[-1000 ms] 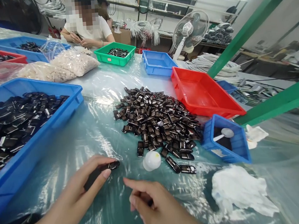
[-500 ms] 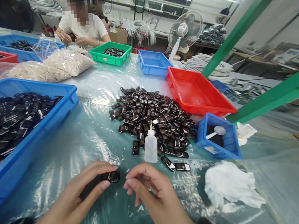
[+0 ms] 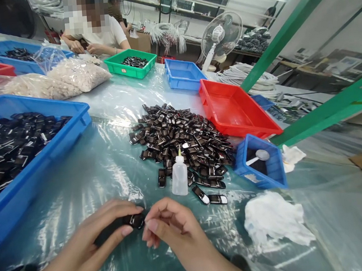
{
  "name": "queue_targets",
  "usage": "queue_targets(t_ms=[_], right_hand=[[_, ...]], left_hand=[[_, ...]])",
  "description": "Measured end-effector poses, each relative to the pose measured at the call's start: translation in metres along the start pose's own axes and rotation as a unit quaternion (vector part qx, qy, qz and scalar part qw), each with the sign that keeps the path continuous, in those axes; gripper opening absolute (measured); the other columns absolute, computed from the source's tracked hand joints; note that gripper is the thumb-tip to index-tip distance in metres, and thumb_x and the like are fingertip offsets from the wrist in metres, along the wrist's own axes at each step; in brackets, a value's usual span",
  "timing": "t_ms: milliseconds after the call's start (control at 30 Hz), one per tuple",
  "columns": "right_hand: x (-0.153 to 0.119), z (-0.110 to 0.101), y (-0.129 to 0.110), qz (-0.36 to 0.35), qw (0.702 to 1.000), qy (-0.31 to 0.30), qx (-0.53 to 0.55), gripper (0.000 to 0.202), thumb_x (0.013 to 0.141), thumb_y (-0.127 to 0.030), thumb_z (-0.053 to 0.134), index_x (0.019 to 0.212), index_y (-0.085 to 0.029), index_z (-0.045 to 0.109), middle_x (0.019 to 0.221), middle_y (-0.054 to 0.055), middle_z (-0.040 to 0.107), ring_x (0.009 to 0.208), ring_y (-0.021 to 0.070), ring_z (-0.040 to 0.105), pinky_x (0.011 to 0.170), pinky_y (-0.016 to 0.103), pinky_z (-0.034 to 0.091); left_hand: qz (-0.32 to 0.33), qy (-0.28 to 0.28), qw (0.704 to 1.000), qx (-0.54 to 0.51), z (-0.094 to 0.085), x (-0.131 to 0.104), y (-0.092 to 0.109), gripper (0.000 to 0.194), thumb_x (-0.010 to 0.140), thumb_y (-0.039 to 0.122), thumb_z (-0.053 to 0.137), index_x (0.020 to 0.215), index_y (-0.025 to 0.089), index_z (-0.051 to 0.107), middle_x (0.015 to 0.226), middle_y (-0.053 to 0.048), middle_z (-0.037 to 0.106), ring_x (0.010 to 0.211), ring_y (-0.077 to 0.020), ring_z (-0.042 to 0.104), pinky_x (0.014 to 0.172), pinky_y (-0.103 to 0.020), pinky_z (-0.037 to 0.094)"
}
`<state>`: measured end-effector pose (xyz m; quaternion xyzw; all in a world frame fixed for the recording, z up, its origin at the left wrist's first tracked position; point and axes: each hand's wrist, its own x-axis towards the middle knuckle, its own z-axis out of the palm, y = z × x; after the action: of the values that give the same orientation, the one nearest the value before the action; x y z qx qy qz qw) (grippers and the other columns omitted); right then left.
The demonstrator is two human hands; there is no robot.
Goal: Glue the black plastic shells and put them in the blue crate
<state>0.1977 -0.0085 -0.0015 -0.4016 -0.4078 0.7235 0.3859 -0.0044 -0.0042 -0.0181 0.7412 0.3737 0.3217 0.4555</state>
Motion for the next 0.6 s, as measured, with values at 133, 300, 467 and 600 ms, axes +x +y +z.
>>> queue_targets(t_ms=[133, 300, 467, 600], right_hand=[[-0.0015, 0.0018, 0.0003, 0.01, 1.0, -0.005, 0.028, 0.017, 0.085, -0.033, 0.069, 0.082, -0.018, 0.063, 0.065, -0.004, 0.064, 0.061, 0.005, 0.057, 0.06, 0.016, 0.044], [-0.0009, 0.0032, -0.0002, 0.016, 0.999, -0.005, 0.048, 0.016, 0.085, -0.032, 0.07, 0.082, -0.018, 0.064, 0.065, -0.004, 0.064, 0.061, 0.0045, 0.057, 0.06, 0.015, 0.043], [-0.0027, 0.0034, -0.002, 0.017, 0.998, -0.004, 0.057, 0.016, 0.084, -0.032, 0.071, 0.081, -0.018, 0.064, 0.066, -0.004, 0.064, 0.061, 0.0049, 0.057, 0.06, 0.016, 0.043], [-0.0074, 0.0031, -0.0053, 0.009, 0.999, -0.006, 0.052, 0.014, 0.086, -0.031, 0.069, 0.082, -0.018, 0.064, 0.066, -0.004, 0.063, 0.061, 0.0049, 0.056, 0.06, 0.016, 0.042]], left_hand=[[0.017, 0.006, 1.0, 0.009, -0.0001, 0.0006, 0.0001, 0.028, 0.098, 0.016, 0.047, 0.119, 0.035, 0.051, 0.109, 0.002, 0.062, 0.1, -0.0178, 0.057, 0.083, -0.029, 0.045], [0.035, 0.01, 0.999, 0.014, 0.0009, 0.0003, -0.002, 0.026, 0.098, 0.017, 0.048, 0.118, 0.033, 0.052, 0.109, 0.001, 0.063, 0.101, -0.0177, 0.057, 0.084, -0.029, 0.046], [0.04, 0.007, 0.999, 0.019, 0.0003, -0.0011, -0.0014, 0.027, 0.098, 0.016, 0.047, 0.119, 0.033, 0.051, 0.112, 0.001, 0.063, 0.104, -0.0174, 0.057, 0.086, -0.029, 0.045], [0.085, 0.02, 0.996, 0.034, -0.0013, -0.0014, -0.0007, 0.025, 0.099, 0.019, 0.046, 0.121, 0.029, 0.05, 0.112, -0.001, 0.064, 0.104, -0.0173, 0.058, 0.086, -0.027, 0.045]])
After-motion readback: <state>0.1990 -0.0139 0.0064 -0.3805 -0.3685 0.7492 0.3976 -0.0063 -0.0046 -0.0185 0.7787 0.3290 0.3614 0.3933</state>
